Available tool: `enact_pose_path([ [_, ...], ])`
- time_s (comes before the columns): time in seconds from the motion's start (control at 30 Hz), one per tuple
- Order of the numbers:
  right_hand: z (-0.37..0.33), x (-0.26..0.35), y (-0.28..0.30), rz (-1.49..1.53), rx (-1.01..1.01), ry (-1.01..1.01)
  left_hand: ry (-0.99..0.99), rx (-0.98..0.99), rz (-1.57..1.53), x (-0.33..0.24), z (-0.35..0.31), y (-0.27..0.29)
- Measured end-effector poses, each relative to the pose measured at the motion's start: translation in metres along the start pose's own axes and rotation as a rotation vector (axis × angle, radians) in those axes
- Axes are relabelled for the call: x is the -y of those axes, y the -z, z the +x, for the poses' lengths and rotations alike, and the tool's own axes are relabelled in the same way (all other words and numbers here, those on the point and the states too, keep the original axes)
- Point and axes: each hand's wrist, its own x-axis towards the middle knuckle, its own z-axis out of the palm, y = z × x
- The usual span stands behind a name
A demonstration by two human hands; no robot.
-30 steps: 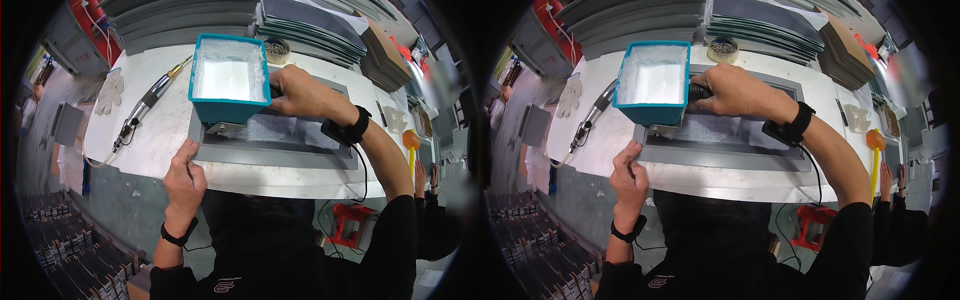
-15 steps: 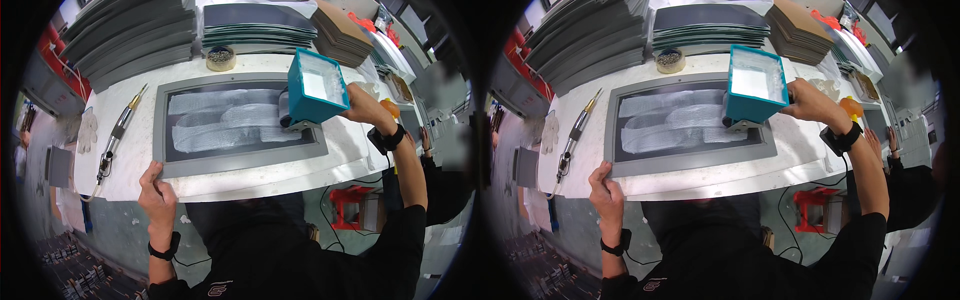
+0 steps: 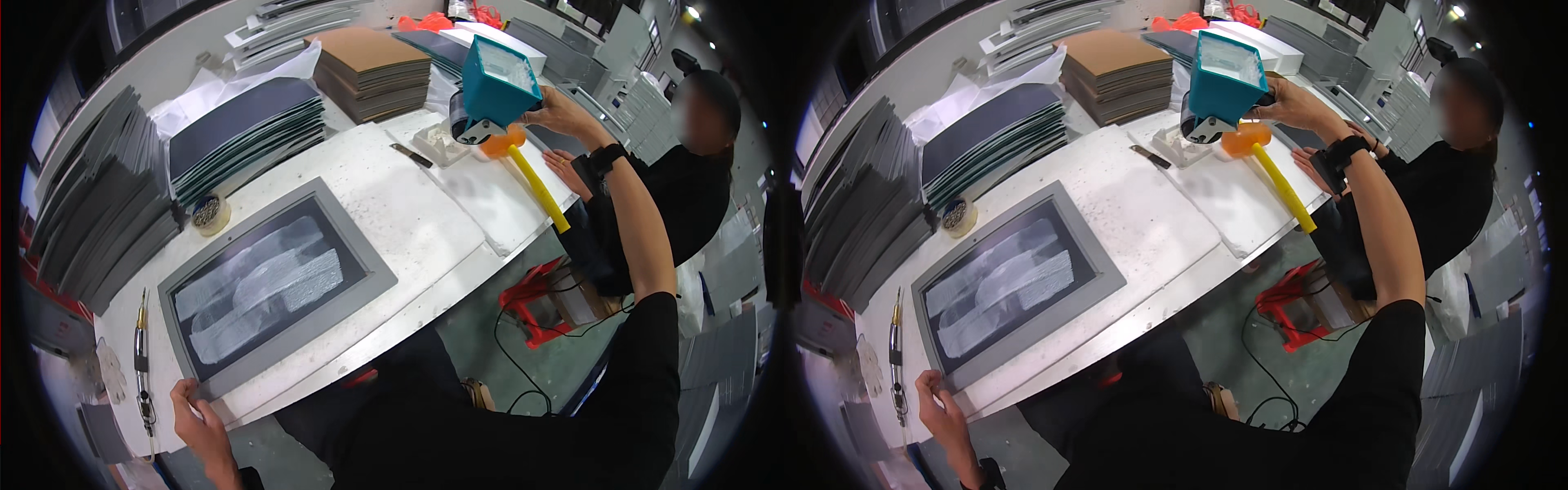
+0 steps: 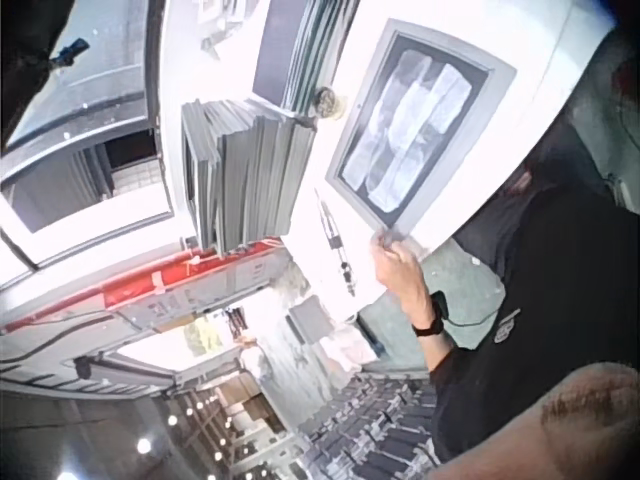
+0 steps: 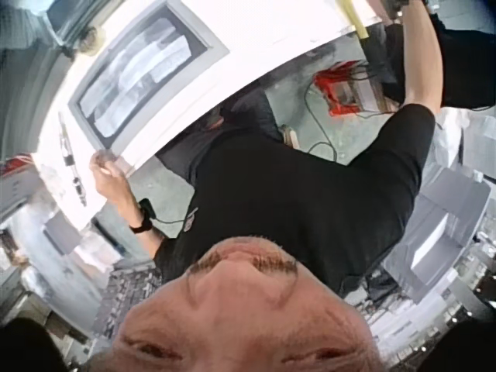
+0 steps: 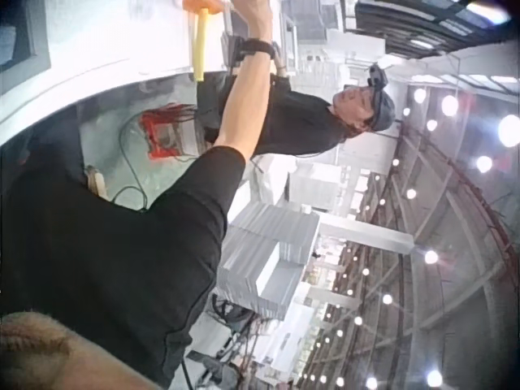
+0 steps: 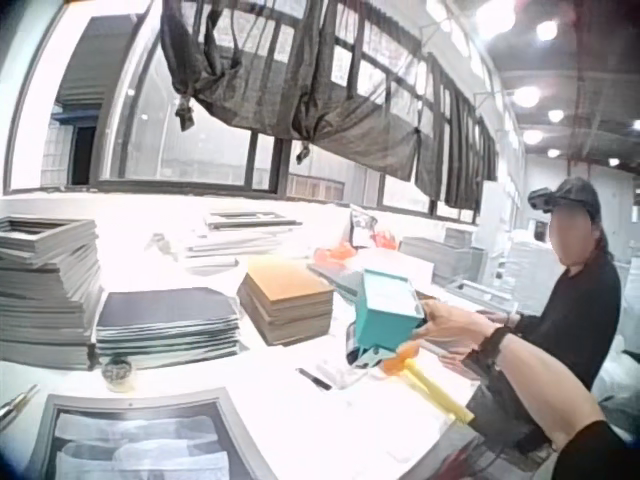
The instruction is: The worker is seen assembling a frame by using an air-powered screwdriver to fasten screws into the frame components.
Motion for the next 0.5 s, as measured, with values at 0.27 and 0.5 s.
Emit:
enact_pose_path([
  [0.27,-0.013,-0.034,0.038,0.053,0.05,-0.304,-0.414,0.287,-0.056,-0.159,0.052,0.026],
  [0.5,-0.03,-0.075,0.044,0.041,-0.069,-0.241,-0.276,0.775,-0.695,-0.284,0.123,0.004],
])
